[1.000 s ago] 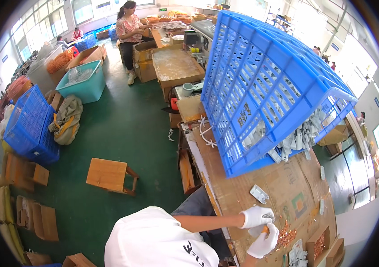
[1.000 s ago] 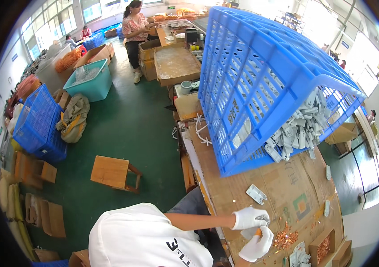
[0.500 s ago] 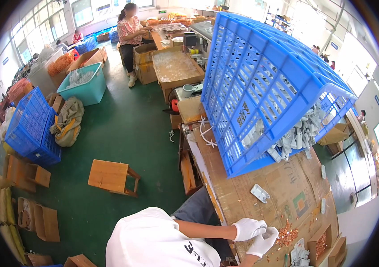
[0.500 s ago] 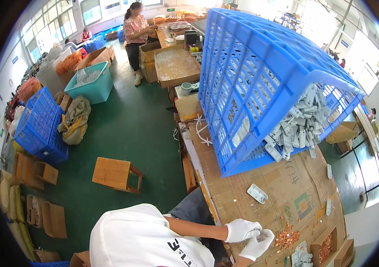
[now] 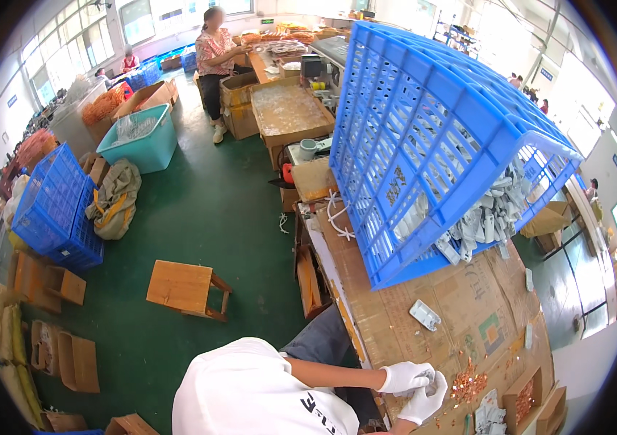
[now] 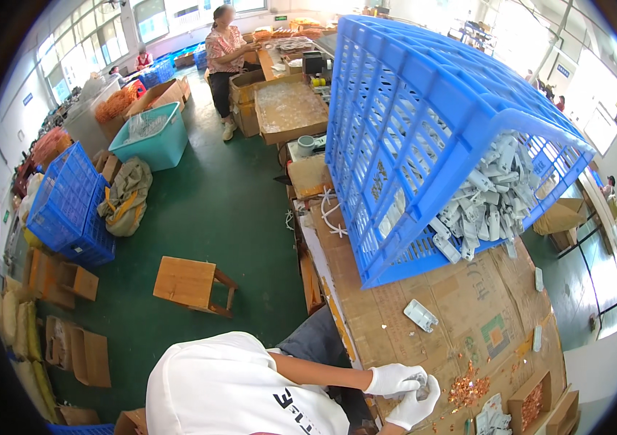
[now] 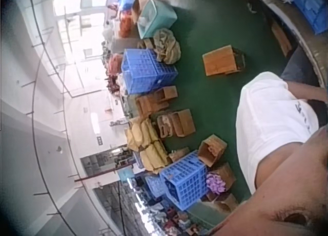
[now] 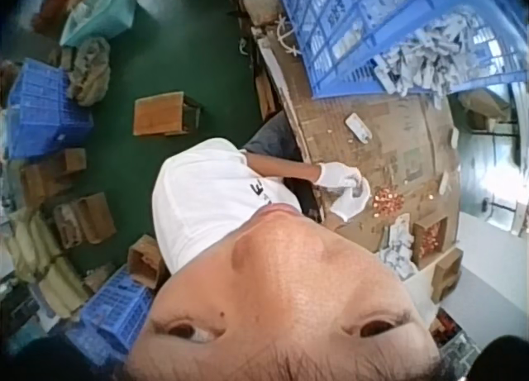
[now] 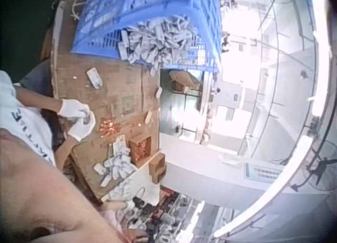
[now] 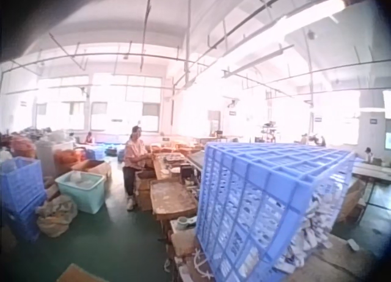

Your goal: The person assembles copper contacts into plastic housings by hand, using a small hand tool to insert the contacts into the housings.

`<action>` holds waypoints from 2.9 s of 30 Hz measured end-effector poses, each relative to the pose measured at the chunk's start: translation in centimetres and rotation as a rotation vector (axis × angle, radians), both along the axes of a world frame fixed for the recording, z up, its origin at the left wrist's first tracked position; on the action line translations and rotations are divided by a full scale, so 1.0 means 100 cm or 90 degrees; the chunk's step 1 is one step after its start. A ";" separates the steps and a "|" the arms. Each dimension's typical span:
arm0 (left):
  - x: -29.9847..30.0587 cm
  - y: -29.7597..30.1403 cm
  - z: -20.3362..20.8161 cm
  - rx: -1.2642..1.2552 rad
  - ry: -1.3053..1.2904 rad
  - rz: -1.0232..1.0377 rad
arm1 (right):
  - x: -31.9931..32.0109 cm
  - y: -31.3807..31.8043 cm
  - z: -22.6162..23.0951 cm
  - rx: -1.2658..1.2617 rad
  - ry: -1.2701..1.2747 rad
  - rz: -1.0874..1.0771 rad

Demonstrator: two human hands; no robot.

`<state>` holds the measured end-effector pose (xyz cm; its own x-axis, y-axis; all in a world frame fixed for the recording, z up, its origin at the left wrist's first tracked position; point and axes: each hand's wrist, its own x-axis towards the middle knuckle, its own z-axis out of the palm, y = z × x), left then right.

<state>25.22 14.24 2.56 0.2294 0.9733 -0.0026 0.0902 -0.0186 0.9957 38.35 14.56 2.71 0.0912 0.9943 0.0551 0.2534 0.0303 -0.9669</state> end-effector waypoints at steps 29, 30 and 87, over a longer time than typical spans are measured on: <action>-0.035 0.062 -0.058 -0.332 -0.358 -0.061 | 0.182 0.059 -0.018 0.179 -0.987 -0.385; -0.023 0.058 -0.045 -0.348 -0.312 -0.014 | 0.187 0.060 -0.024 0.181 -0.939 -0.407; -0.034 0.128 -0.126 0.355 0.460 -0.481 | 0.069 -0.032 -0.045 0.319 -0.670 -0.307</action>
